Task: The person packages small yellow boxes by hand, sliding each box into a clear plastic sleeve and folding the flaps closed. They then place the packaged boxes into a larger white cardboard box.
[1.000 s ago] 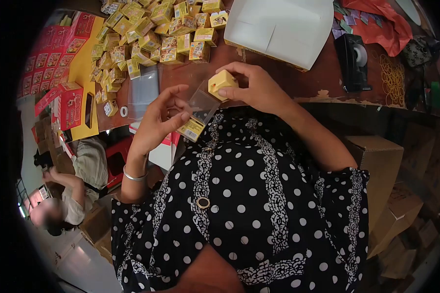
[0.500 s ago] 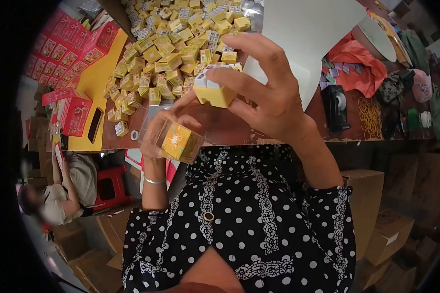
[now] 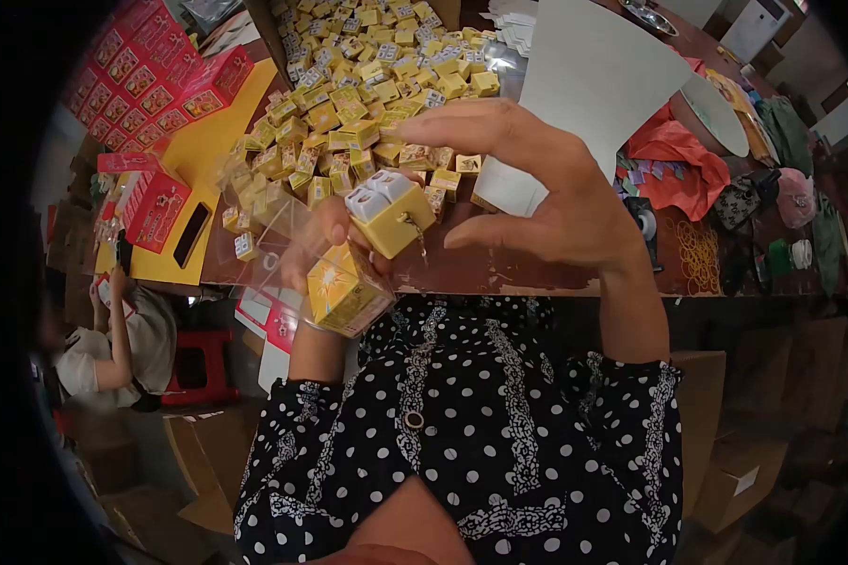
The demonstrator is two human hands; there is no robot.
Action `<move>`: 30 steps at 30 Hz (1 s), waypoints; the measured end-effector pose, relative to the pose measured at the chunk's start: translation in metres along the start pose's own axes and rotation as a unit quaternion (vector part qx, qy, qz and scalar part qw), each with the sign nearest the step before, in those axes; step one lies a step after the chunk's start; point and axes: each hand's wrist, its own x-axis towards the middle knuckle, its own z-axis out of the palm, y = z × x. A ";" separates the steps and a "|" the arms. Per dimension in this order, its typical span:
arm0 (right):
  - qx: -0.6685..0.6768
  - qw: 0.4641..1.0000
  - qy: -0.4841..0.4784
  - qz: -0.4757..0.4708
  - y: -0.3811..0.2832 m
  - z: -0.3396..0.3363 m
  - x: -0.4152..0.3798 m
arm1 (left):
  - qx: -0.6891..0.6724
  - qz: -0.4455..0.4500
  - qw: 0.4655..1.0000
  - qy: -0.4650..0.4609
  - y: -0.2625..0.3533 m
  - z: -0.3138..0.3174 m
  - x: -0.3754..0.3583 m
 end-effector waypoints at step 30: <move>-0.155 0.983 0.050 0.084 0.017 0.053 -0.019 | 0.370 -0.014 0.879 0.302 -0.041 0.025 -0.018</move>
